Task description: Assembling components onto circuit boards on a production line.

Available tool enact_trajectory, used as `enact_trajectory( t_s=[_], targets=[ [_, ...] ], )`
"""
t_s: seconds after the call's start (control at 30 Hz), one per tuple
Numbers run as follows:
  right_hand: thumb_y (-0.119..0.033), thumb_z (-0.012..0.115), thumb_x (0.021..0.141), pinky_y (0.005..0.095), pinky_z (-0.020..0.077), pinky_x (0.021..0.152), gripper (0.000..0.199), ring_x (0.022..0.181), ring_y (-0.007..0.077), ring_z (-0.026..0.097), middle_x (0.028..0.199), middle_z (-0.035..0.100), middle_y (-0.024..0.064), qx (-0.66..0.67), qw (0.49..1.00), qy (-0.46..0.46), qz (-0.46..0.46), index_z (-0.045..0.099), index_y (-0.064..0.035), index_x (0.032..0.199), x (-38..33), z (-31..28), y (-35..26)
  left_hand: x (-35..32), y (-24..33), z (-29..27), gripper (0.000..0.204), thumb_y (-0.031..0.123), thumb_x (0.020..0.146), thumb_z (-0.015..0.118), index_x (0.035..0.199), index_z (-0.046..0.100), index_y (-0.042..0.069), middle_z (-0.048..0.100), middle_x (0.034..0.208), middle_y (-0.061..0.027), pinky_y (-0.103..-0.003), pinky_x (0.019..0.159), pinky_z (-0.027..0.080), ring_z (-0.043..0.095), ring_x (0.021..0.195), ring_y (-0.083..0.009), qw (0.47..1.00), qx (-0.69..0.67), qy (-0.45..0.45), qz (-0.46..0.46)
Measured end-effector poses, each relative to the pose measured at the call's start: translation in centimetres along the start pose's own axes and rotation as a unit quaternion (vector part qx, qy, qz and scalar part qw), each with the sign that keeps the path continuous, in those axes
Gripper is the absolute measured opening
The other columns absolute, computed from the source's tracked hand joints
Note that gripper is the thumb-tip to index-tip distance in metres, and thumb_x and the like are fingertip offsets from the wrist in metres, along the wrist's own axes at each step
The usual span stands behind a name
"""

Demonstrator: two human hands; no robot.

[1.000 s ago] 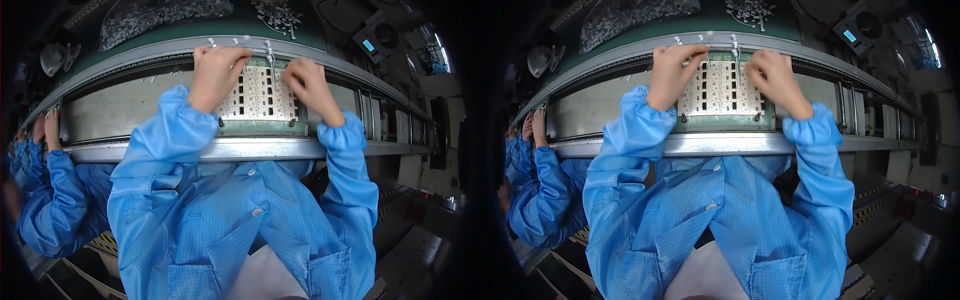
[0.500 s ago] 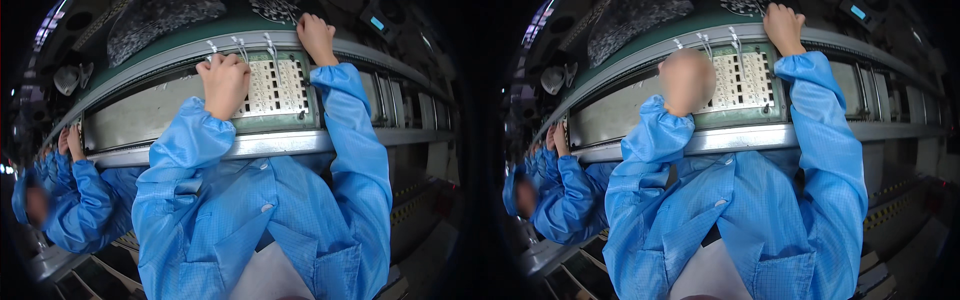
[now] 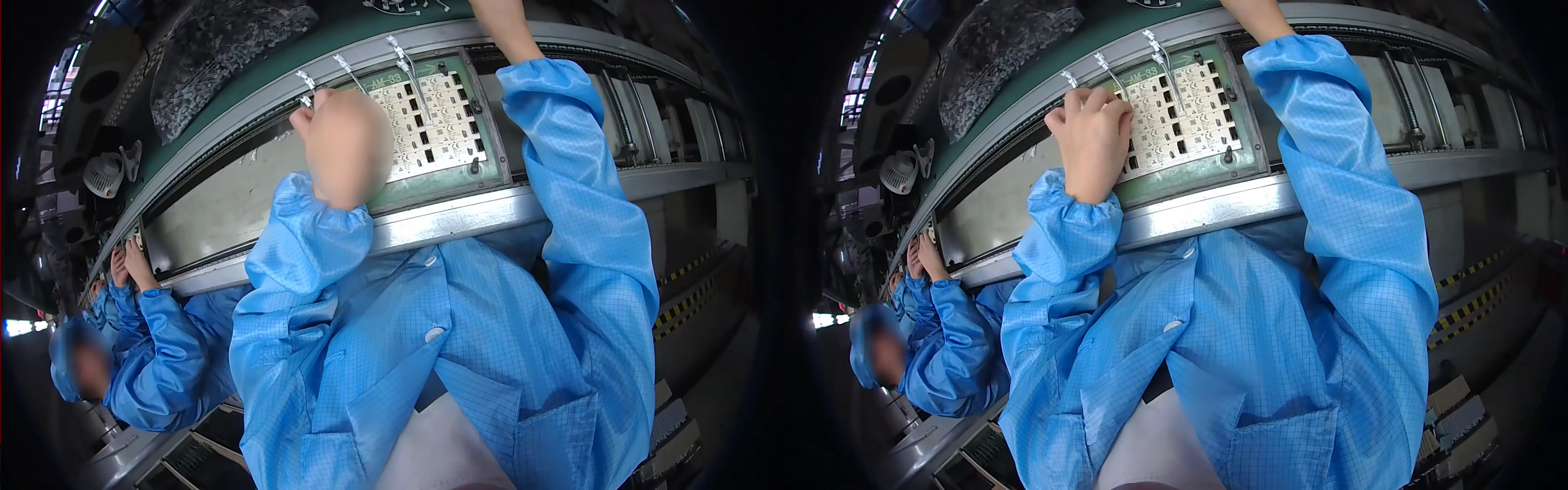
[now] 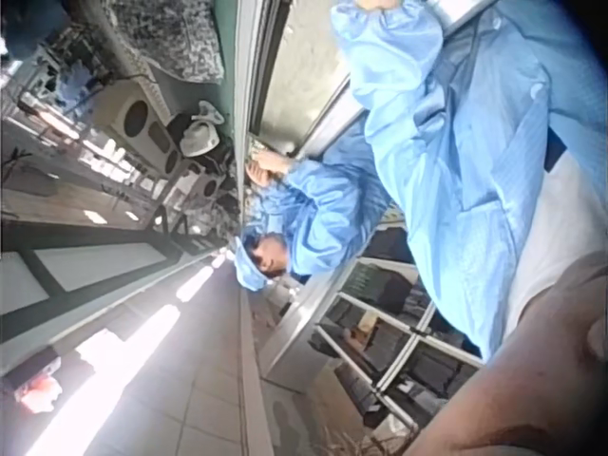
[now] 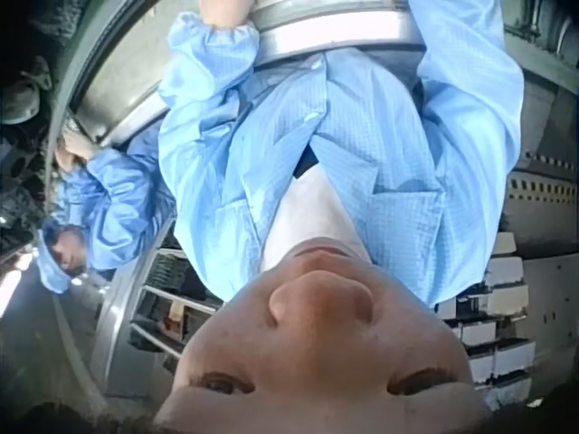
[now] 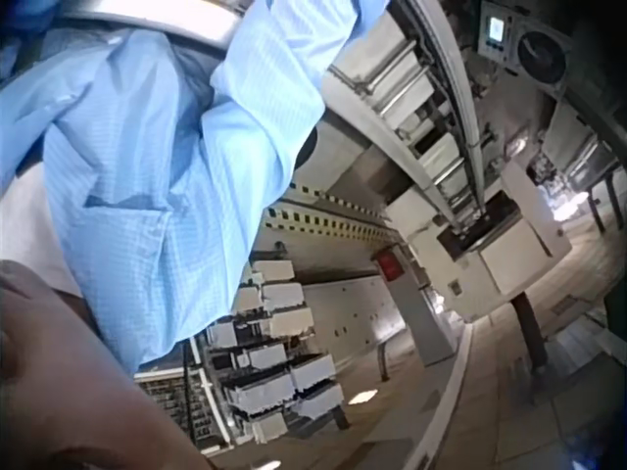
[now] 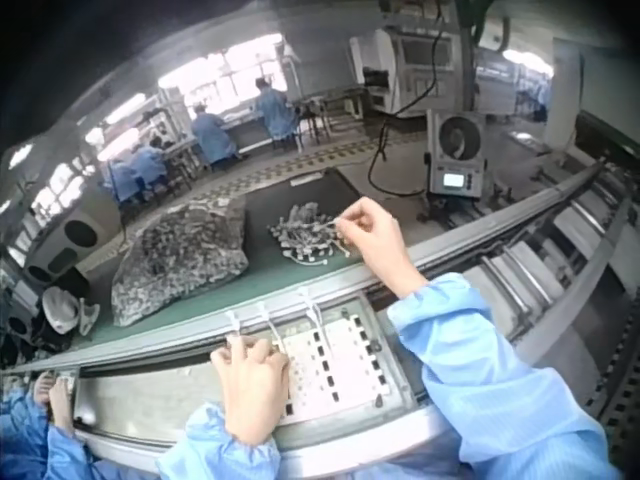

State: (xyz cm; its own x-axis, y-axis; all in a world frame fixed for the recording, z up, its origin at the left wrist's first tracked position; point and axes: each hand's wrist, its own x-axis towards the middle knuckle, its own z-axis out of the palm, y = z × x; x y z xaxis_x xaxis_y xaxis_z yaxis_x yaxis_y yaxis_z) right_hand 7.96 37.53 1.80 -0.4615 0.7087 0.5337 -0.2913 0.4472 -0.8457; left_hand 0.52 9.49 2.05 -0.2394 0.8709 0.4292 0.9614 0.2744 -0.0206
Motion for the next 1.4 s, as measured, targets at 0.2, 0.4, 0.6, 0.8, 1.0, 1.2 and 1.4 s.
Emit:
enact_trajectory(
  t_s=[0.2, 0.4, 0.6, 0.8, 1.0, 1.2, 1.4],
  targets=[
    [-0.009, 0.067, 0.092, 0.0222, 0.0461, 0.061, 0.012, 0.065, 0.0086, 0.059, 0.076, 0.063, 0.0022, 0.118, 0.992, -0.013, 0.039, 0.060, -0.0040, 0.100, 0.4, -1.3, -2.2, -1.9, 0.8, -0.6, 0.017, 0.016, 0.078, 0.069, 0.094, 0.071, 0.009, 0.059, 0.109, -0.0051, -0.048, 0.088, 0.037, 0.048, 0.113, -0.0286, 1.000, -0.021, -0.003, 0.003],
    [-0.013, 0.056, 0.101, 0.0303, 0.0499, 0.095, 0.016, 0.107, 0.0225, 0.069, 0.109, 0.072, 0.0178, 0.001, 0.999, -0.047, 0.004, 0.062, 0.0016, 0.101, -4.0, -2.6, -8.0, 4.9, -3.5, -1.6, 0.024, 0.023, 0.083, 0.068, 0.106, 0.072, 0.015, 0.062, 0.111, -0.0090, -0.050, 0.091, 0.040, 0.052, 0.114, -0.0307, 0.984, -0.038, -0.170, 0.033],
    [-0.004, 0.058, 0.098, 0.0262, 0.0538, 0.080, 0.007, 0.097, 0.0145, 0.070, 0.101, 0.075, 0.0134, -0.118, 0.988, -0.094, 0.025, 0.058, 0.0028, 0.101, -13.0, -1.7, -7.9, 15.0, -3.5, 5.9, 0.025, 0.019, 0.088, 0.062, 0.111, 0.071, 0.015, 0.067, 0.103, -0.0082, -0.043, 0.083, 0.049, 0.067, 0.095, -0.0283, 0.993, -0.048, -0.016, 0.106],
    [-0.002, 0.057, 0.097, 0.0279, 0.0544, 0.082, 0.009, 0.098, 0.0178, 0.071, 0.102, 0.074, 0.0175, -0.170, 0.976, -0.109, 0.087, 0.055, 0.0050, 0.101, -17.3, -1.5, -9.7, 16.9, -3.3, 9.1, 0.023, 0.011, 0.089, 0.054, 0.106, 0.069, 0.015, 0.068, 0.098, -0.0025, -0.043, 0.087, 0.047, 0.068, 0.096, -0.0230, 0.973, 0.127, 0.018, 0.193],
    [0.000, 0.059, 0.094, 0.0303, 0.0564, 0.073, 0.007, 0.089, 0.0251, 0.073, 0.094, 0.074, 0.0160, -0.197, 0.964, -0.177, 0.024, 0.059, 0.0033, 0.100, -17.2, 1.6, -9.7, 16.8, -4.6, 11.2, 0.017, 0.017, 0.088, 0.060, 0.104, 0.068, 0.017, 0.066, 0.102, -0.0008, -0.043, 0.088, 0.045, 0.065, 0.101, -0.0212, 0.984, 0.038, 0.038, 0.168],
    [-0.010, 0.070, 0.083, 0.0331, 0.0345, 0.083, 0.009, 0.090, 0.0204, 0.057, 0.090, 0.062, 0.0018, -0.300, 0.915, -0.227, -0.144, 0.068, -0.0103, 0.092, -16.3, 5.5, -7.5, 18.5, -6.1, 9.0, 0.017, 0.017, 0.089, 0.059, 0.101, 0.070, 0.016, 0.072, 0.095, -0.0066, -0.042, 0.085, 0.050, 0.069, 0.089, -0.0262, 0.958, -0.197, 0.102, 0.181],
    [-0.008, 0.070, 0.081, 0.0352, 0.0325, 0.081, 0.007, 0.089, 0.0203, 0.056, 0.086, 0.058, 0.0010, -0.323, 0.890, -0.269, -0.174, 0.067, -0.0110, 0.086, -16.7, 7.9, -7.2, 16.2, -6.3, 9.8, 0.033, 0.015, 0.088, 0.061, 0.119, 0.070, 0.020, 0.071, 0.111, -0.0061, -0.043, 0.087, 0.053, 0.067, 0.106, -0.0276, 0.971, -0.076, -0.058, 0.220]
  ],
)
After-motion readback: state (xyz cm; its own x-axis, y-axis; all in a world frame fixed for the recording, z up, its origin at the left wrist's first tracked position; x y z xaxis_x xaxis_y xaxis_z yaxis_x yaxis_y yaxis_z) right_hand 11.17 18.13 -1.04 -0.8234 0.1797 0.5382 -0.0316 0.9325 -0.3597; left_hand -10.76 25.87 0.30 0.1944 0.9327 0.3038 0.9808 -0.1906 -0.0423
